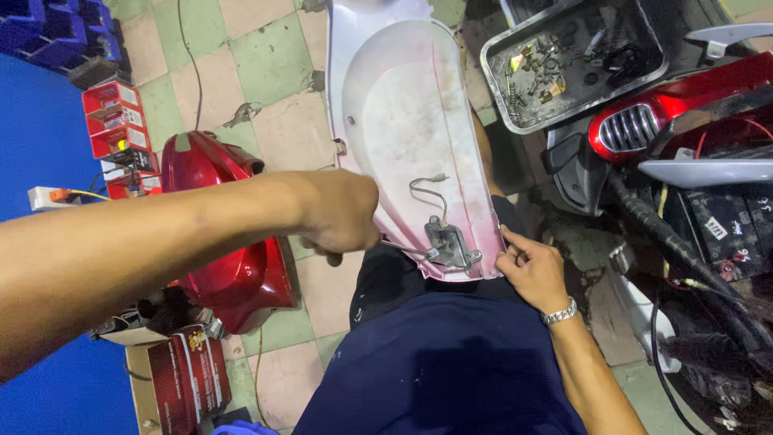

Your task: The person assembles a motorcycle fairing by attaching a light fixture and inner panel using a screwdriver, then aligns the two halves of the red outer fairing housing on a small stool.

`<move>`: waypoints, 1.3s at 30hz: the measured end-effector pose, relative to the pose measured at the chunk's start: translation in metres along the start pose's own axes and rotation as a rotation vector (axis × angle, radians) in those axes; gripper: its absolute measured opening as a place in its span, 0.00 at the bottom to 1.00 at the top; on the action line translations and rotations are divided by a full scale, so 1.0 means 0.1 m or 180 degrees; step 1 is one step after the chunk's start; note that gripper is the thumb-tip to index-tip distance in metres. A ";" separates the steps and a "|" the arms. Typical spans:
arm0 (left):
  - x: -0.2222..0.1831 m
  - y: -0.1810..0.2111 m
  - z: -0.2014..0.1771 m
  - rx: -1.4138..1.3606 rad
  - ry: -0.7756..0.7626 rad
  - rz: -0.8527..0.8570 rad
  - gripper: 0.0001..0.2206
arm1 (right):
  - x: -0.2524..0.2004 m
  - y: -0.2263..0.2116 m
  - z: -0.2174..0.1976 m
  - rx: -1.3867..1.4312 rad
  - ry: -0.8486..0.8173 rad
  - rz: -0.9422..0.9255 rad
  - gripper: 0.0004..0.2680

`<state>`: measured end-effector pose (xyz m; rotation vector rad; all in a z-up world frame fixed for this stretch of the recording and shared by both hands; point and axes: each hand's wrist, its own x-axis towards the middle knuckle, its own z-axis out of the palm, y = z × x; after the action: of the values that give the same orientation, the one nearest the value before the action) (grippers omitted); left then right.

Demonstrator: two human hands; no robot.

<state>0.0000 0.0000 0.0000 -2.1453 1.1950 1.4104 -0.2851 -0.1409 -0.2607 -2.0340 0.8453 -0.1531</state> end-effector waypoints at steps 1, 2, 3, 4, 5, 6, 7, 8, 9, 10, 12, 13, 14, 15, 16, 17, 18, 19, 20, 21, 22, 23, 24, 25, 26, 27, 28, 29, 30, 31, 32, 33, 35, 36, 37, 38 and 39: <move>0.03 0.01 0.02 0.0532 0.0248 0.0407 0.13 | 0.01 0.00 -0.01 0.0000 0.0001 -0.0010 0.18; 0.05 0.02 0.06 0.1066 0.0494 0.0812 0.10 | 0.02 0.01 -0.03 -0.0012 0.0037 0.0005 0.18; 0.05 0.05 0.12 0.1062 0.0479 0.0794 0.10 | 0.00 0.01 -0.02 -0.0009 0.0053 0.0029 0.18; 0.04 0.10 0.21 0.2003 0.0491 0.1590 0.07 | -0.02 0.00 -0.02 0.0007 0.0035 0.0029 0.18; 0.02 0.13 0.28 0.2951 0.0509 0.2380 0.06 | -0.01 -0.01 -0.01 -0.0010 0.0073 -0.0145 0.19; -0.02 0.14 0.32 0.2955 0.0510 0.2352 0.06 | 0.00 -0.03 0.00 -0.0027 0.0112 -0.0319 0.19; -0.04 0.16 0.34 0.2867 0.0658 0.2415 0.07 | 0.00 -0.03 0.00 -0.0032 0.0114 -0.0326 0.19; -0.04 0.17 0.34 0.2778 0.0807 0.2476 0.07 | 0.00 -0.02 -0.01 -0.0008 0.0117 -0.0304 0.19; -0.02 0.17 0.30 0.2778 0.0813 0.2483 0.07 | 0.00 -0.01 -0.01 0.0014 0.0122 -0.0274 0.19; 0.02 0.16 0.24 0.1552 0.0769 0.1414 0.10 | -0.01 0.01 -0.02 0.0006 0.0127 -0.0273 0.19; 0.06 0.14 0.15 0.0306 0.0676 0.0326 0.15 | -0.03 0.03 -0.03 0.0113 0.0136 -0.0260 0.18; 0.06 0.12 0.11 0.0427 0.0497 0.0407 0.12 | -0.01 0.02 -0.01 0.0128 0.0123 -0.0284 0.18; 0.05 0.12 0.09 0.0547 0.0315 0.0484 0.10 | 0.02 0.01 0.00 0.0049 0.0063 -0.0227 0.18; 0.04 0.16 0.13 0.0545 0.0307 0.0482 0.10 | 0.00 0.02 -0.01 -0.0040 0.0012 -0.0141 0.18; 0.01 0.23 0.21 0.1100 0.0401 0.1074 0.09 | -0.02 0.03 -0.02 -0.0037 0.0005 -0.0136 0.18; -0.04 0.29 0.27 0.1670 0.0513 0.1675 0.09 | -0.03 0.03 -0.03 -0.0054 0.0039 -0.0169 0.18; -0.10 0.32 0.31 0.1681 0.0513 0.1682 0.09 | -0.03 0.02 -0.02 -0.0071 0.0074 -0.0202 0.18; -0.16 0.36 0.34 0.2251 0.0637 0.2101 0.09 | -0.03 0.04 -0.02 -0.0070 0.0080 -0.0202 0.18; -0.20 0.39 0.34 0.2824 0.0755 0.2517 0.09 | -0.03 0.05 -0.01 -0.0034 0.0098 -0.0233 0.18; -0.22 0.40 0.29 0.2831 0.0769 0.2532 0.09 | -0.03 0.05 -0.02 -0.0015 0.0126 -0.0260 0.18; -0.22 0.39 0.21 0.1511 0.0879 0.1391 0.11 | -0.03 0.06 -0.02 -0.0030 0.0142 -0.0257 0.18; -0.21 0.38 0.14 0.0180 0.0923 0.0218 0.15 | -0.03 0.06 -0.01 0.0006 0.0108 -0.0209 0.18; -0.19 0.34 0.07 0.0174 0.0924 0.0208 0.15 | -0.03 0.07 0.00 0.0041 0.0073 -0.0160 0.18; -0.16 0.31 0.02 0.0074 0.0290 -0.0062 0.12 | -0.02 0.06 0.00 0.0039 0.0071 -0.0170 0.18; -0.15 0.29 -0.01 -0.0028 -0.0345 -0.0328 0.13 | -0.02 0.06 0.00 0.0015 0.0093 -0.0216 0.18; -0.13 0.27 0.03 -0.0033 -0.0346 -0.0335 0.13 | -0.02 0.05 0.00 -0.0003 0.0111 -0.0255 0.18; -0.14 0.28 0.11 0.0953 0.0196 0.0638 0.09 | -0.02 0.05 -0.01 0.0000 0.0105 -0.0259 0.18; -0.14 0.28 0.19 0.1945 0.0741 0.1626 0.06 | -0.02 0.05 -0.01 -0.0033 0.0121 -0.0293 0.18; -0.16 0.26 0.23 0.1953 0.0744 0.1626 0.06 | -0.01 0.04 -0.02 -0.0066 0.0137 -0.0326 0.18; -0.19 0.24 0.29 0.2677 0.0562 0.2058 0.07 | -0.03 0.04 -0.01 -0.0062 0.0130 -0.0324 0.18; -0.23 0.21 0.32 0.3401 0.0365 0.2485 0.08 | -0.04 0.03 0.00 -0.0055 0.0097 -0.0272 0.18; -0.24 0.20 0.30 0.3412 0.0378 0.2487 0.08 | -0.03 0.03 -0.01 -0.0059 0.0084 -0.0227 0.19; -0.26 0.19 0.21 0.1156 0.1199 0.0854 0.14 | -0.01 0.03 -0.02 -0.0049 0.0081 -0.0219 0.19; -0.24 0.18 0.12 0.1157 0.1199 0.0862 0.14 | 0.00 0.03 -0.02 -0.0033 0.0064 -0.0207 0.18; -0.22 0.18 0.06 0.0589 0.0549 0.0312 0.13 | -0.02 0.03 -0.02 -0.0032 0.0058 -0.0199 0.18; -0.20 0.18 0.03 0.0021 -0.0105 -0.0234 0.14 | -0.03 0.03 -0.02 -0.0020 0.0030 -0.0193 0.18; -0.18 0.18 0.02 0.0026 -0.0097 -0.0237 0.14 | -0.02 0.01 -0.01 -0.0006 0.0015 -0.0200 0.18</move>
<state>-0.0188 -0.0011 0.0179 -2.1319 1.0965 1.3994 -0.2875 -0.1414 -0.2607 -2.0637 0.7850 -0.1924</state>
